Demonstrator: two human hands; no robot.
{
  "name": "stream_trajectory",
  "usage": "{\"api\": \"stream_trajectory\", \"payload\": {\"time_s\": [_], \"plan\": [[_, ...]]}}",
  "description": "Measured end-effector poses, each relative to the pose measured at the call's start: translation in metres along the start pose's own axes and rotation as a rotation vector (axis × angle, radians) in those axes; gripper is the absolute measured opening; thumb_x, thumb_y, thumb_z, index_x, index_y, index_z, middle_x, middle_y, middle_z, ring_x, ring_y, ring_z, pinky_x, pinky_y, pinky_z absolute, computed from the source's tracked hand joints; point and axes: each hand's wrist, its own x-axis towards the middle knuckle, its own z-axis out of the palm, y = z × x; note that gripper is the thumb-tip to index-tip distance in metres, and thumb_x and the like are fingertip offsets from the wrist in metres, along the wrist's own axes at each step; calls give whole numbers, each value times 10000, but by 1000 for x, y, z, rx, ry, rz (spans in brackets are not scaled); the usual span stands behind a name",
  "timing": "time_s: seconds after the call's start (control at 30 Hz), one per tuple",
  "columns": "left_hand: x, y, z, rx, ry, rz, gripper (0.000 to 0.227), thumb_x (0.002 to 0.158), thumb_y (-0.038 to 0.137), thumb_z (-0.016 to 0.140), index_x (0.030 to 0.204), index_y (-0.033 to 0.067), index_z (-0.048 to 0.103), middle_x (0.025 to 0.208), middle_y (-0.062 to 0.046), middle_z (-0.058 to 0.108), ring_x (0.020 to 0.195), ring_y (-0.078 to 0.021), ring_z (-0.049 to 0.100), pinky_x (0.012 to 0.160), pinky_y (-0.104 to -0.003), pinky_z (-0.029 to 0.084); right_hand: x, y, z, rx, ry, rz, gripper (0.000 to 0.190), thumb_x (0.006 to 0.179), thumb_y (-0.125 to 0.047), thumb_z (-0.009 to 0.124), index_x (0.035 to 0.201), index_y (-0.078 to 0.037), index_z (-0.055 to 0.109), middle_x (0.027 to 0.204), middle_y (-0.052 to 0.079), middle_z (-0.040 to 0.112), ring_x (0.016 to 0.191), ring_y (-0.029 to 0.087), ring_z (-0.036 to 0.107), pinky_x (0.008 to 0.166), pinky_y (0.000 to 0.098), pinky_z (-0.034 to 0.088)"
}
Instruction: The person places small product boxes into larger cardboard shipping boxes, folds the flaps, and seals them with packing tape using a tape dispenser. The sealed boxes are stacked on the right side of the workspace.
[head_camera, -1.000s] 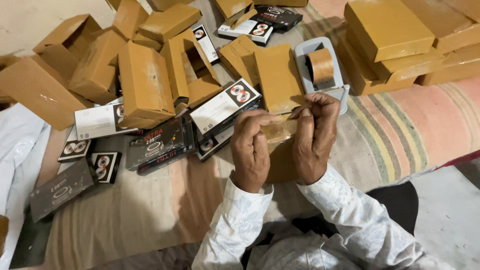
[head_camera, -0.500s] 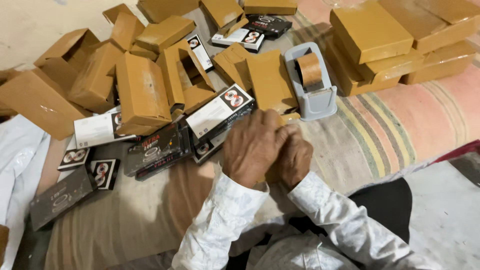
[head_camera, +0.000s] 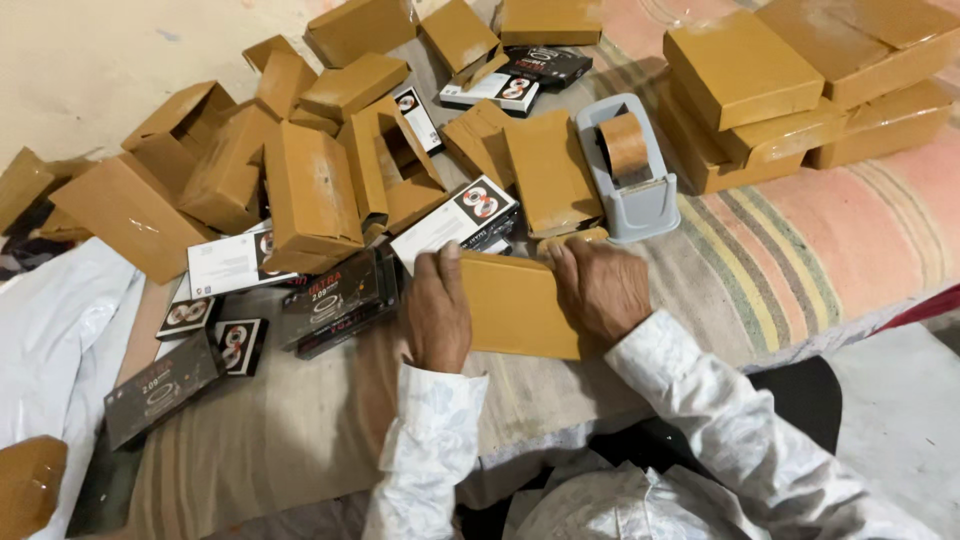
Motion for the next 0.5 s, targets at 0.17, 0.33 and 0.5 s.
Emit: {"api": "stream_trajectory", "payload": {"time_s": [0.17, 0.33, 0.5], "plan": [[-35, -20, 53, -76, -15, -176, 412, 1038, 380, 439, 1315, 83, 514, 1155, -271, 654, 985, -464, 630, 806, -548, 492, -2, -30, 24, -297, -111, -153, 308, 887, -333, 595, 883, -29, 644, 813, 192, 649, 812, 359, 596, 771, 488, 431], [-45, -20, 61, 225, -92, 36, 363, 990, 272, 487, 1313, 155, 605, 1198, -227, 594, 1090, -437, 566, 864, -547, 481, -24, -35, 52, -241, -202, -136, 262, 955, -296, 601, 947, -39, 654, 910, 171, 658, 921, 361, 590, 856, 483, 421], [-45, -8, 54, 296, -136, 33, 284, 1030, 286, 491, 1217, 101, 600, 1149, -242, 574, 1057, -439, 557, 830, -554, 493, -34, -11, 34, -247, -94, -175, 297, 921, -290, 617, 1058, -33, 680, 979, 175, 647, 960, 359, 588, 901, 481, 430]]}}
